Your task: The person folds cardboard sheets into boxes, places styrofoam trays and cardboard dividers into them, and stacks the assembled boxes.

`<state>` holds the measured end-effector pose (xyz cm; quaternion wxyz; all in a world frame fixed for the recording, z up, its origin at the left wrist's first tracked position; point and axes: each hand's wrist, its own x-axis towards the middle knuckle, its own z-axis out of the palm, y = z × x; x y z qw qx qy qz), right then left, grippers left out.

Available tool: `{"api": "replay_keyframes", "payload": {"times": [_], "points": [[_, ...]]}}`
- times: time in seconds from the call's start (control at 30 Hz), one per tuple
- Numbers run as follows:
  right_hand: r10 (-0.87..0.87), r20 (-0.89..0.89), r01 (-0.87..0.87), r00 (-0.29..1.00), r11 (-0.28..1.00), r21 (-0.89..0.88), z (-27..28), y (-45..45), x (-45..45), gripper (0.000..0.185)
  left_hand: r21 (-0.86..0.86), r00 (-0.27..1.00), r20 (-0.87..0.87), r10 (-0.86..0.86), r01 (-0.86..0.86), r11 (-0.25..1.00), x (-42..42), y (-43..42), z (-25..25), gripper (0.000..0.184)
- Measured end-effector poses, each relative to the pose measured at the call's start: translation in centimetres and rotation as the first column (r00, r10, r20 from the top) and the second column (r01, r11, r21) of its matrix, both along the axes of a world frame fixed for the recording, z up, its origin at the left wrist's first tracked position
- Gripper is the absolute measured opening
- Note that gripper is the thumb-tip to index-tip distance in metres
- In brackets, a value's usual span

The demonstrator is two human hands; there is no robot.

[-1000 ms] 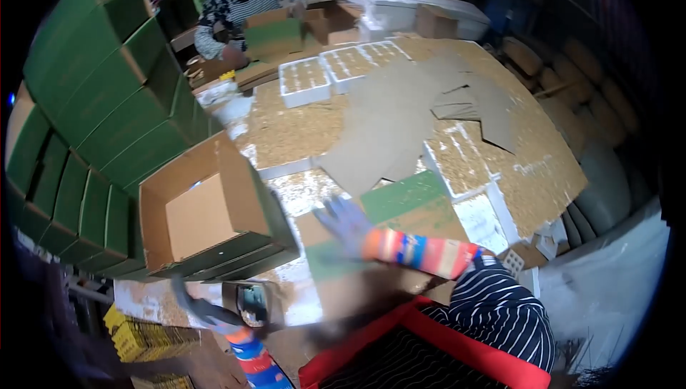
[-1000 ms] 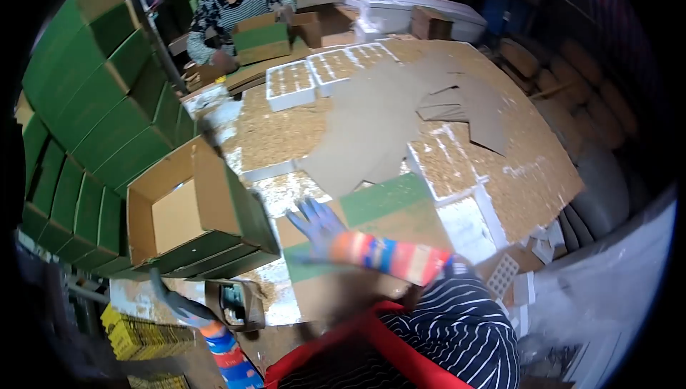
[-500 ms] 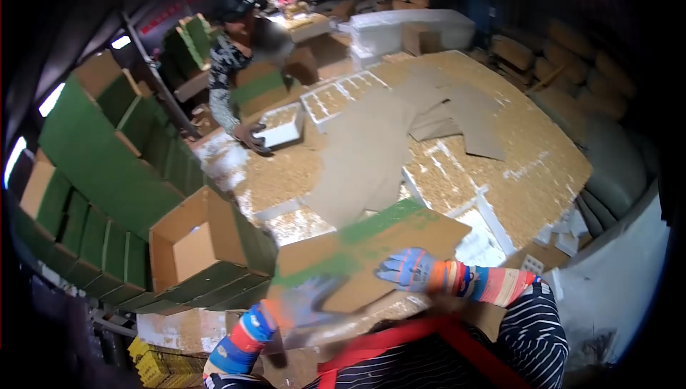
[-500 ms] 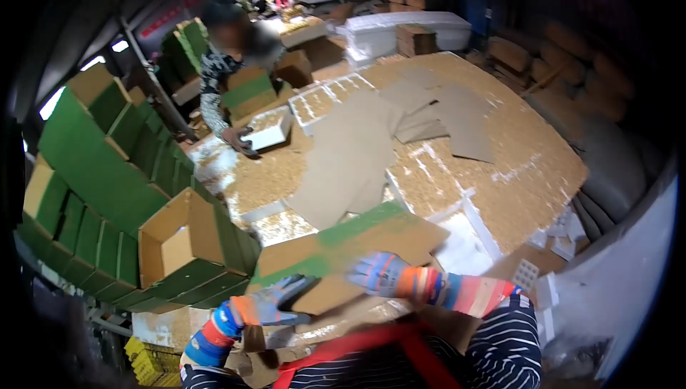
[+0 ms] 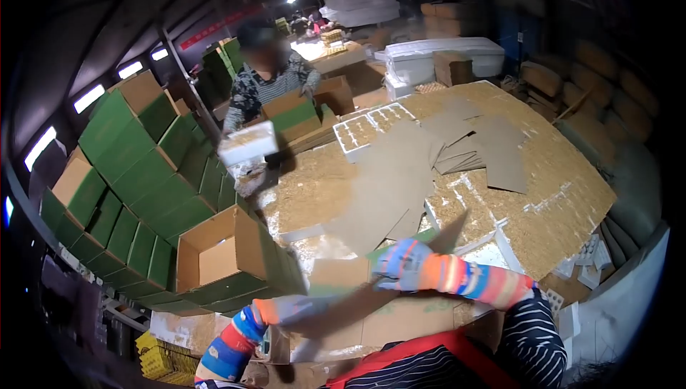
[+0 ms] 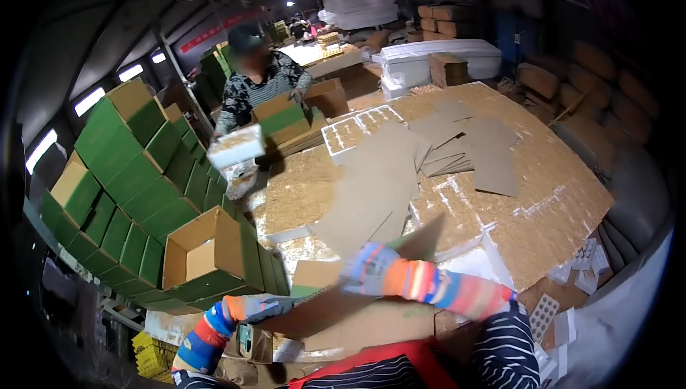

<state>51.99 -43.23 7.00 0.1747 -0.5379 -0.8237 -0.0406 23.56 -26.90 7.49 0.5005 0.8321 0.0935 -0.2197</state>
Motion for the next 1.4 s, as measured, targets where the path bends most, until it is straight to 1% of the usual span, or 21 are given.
{"api": "replay_keyframes", "payload": {"times": [0.1, 0.23, 0.37, 0.4, 0.5, 0.6, 0.67, 0.7, 0.73, 0.77, 0.83, 0.9, 0.93, 1.03, 1.07, 1.13, 1.23, 1.27, 1.3, 1.33, 1.4], "points": [[-0.142, 0.051, 0.132, 0.989, 0.978, 0.164, -0.9, 0.4, -1.9, 0.037, -0.179, 0.918, 0.118, 0.380, -0.356, 0.917, 0.4, -0.3, 0.8, 0.051], [-0.228, 0.031, 0.199, 0.973, 0.902, 0.383, 0.7, -3.4, -3.5, 0.034, 0.078, 0.760, 0.337, 0.556, -0.611, 0.788, 1.1, -1.9, 0.9, 0.061], [0.085, -0.016, -0.086, 0.996, 0.967, -0.240, 0.2, -5.2, -2.1, 0.021, 0.495, 0.940, 0.263, 0.219, -0.326, 0.805, 1.7, -2.9, 4.2, 0.072], [0.132, -0.110, -0.114, 0.985, 0.980, 0.163, 4.2, -6.7, 0.3, 0.021, 0.290, 0.835, 0.388, 0.390, -0.512, 0.809, 1.1, -2.6, 4.5, 0.070], [0.232, -0.538, -0.294, 0.810, 0.955, -0.032, 3.4, -7.6, 3.3, 0.019, 0.065, 0.437, 0.763, 0.477, -0.785, 0.616, 0.6, -1.2, 1.8, 0.053], [0.495, -0.467, -0.574, 0.733, 0.818, -0.035, -0.7, -5.3, -0.4, 0.045, 0.392, 0.874, 0.446, 0.191, -0.382, 0.837, 5.3, -6.2, -1.3, 0.035], [0.079, -0.825, -0.618, 0.559, 0.704, -0.351, -3.2, -4.1, 0.4, 0.053, 0.325, 0.962, 0.260, 0.080, -0.165, 0.931, 6.4, -5.7, -2.8, 0.029], [-0.246, -0.859, -0.576, 0.449, 0.655, -0.488, -3.4, -3.6, 1.4, 0.051, 0.469, 0.564, 0.763, -0.315, -0.148, 0.871, 6.2, -3.0, -4.8, 0.019], [-0.438, -0.876, -0.494, 0.204, 0.726, -0.478, -6.6, -2.8, 2.3, 0.051, 0.149, 0.687, 0.713, 0.140, -0.344, 0.927, 4.6, -2.4, -6.0, 0.027], [-0.383, -0.870, -0.312, 0.310, 0.824, -0.474, -6.8, -3.1, 1.9, 0.050, -0.230, 0.584, 0.540, 0.606, -0.591, 0.773, 3.0, -1.7, -7.3, 0.041], [-0.328, -0.731, -0.029, 0.598, 0.903, -0.428, -6.5, -3.8, 0.7, 0.051, -0.304, 0.385, 0.619, 0.684, -0.686, 0.661, 4.2, -3.2, -8.0, 0.078], [-0.283, -0.101, 0.294, 0.954, 0.947, 0.132, -0.6, -2.3, 0.4, 0.048, -0.203, 0.355, 0.654, 0.668, -0.768, 0.607, 4.0, -3.5, -11.0, 0.105], [-0.369, 0.261, 0.232, 0.892, 0.869, 0.437, 1.3, -1.8, 0.6, 0.047, -0.050, 0.434, 0.647, 0.627, -0.796, 0.603, 4.0, -3.4, -13.2, 0.111], [-0.425, -0.099, 0.430, 0.900, 0.827, 0.362, -2.1, 1.2, 2.9, 0.050, 0.234, 0.397, 0.819, 0.414, -0.891, 0.390, 4.2, -5.6, -7.6, 0.119], [-0.263, -0.262, 0.285, 0.929, 0.957, 0.049, -4.0, 0.5, 3.2, 0.046, 0.369, 0.444, 0.845, 0.299, -0.887, 0.278, 3.7, -5.6, -7.0, 0.120], [0.058, -0.007, -0.058, 0.998, 0.993, -0.098, -3.1, -3.5, 1.2, 0.048, 0.369, 0.429, 0.873, 0.232, -0.892, 0.263, 3.0, -5.0, -6.6, 0.107], [-0.384, -0.067, 0.382, 0.921, 0.923, -0.038, -5.6, -4.5, 2.2, 0.072, -0.226, 0.555, 0.282, 0.783, -0.754, 0.616, 2.2, -1.6, -11.2, 0.066], [-0.588, -0.120, 0.590, 0.800, 0.807, -0.024, -7.4, -4.4, 2.9, 0.078, 0.055, 0.766, 0.346, 0.542, -0.593, 0.803, 1.1, -0.3, -12.3, 0.053], [-0.682, -0.261, 0.513, 0.684, 0.703, -0.492, -10.0, -4.0, 3.8, 0.091, 0.105, 0.859, 0.212, 0.466, -0.494, 0.863, -0.3, 1.3, -12.8, 0.050], [-0.324, -0.612, 0.147, 0.721, 0.935, -0.322, -15.7, -2.0, 5.1, 0.079, 0.142, 0.924, 0.080, 0.374, -0.382, 0.913, 0.1, 1.9, -11.2, 0.048], [-0.450, -0.752, 0.058, 0.482, 0.873, -0.485, -14.8, -1.8, 5.1, 0.070, 0.134, 0.684, -0.118, 0.720, -0.707, 0.694, 0.8, 0.9, -7.2, 0.039]]}}
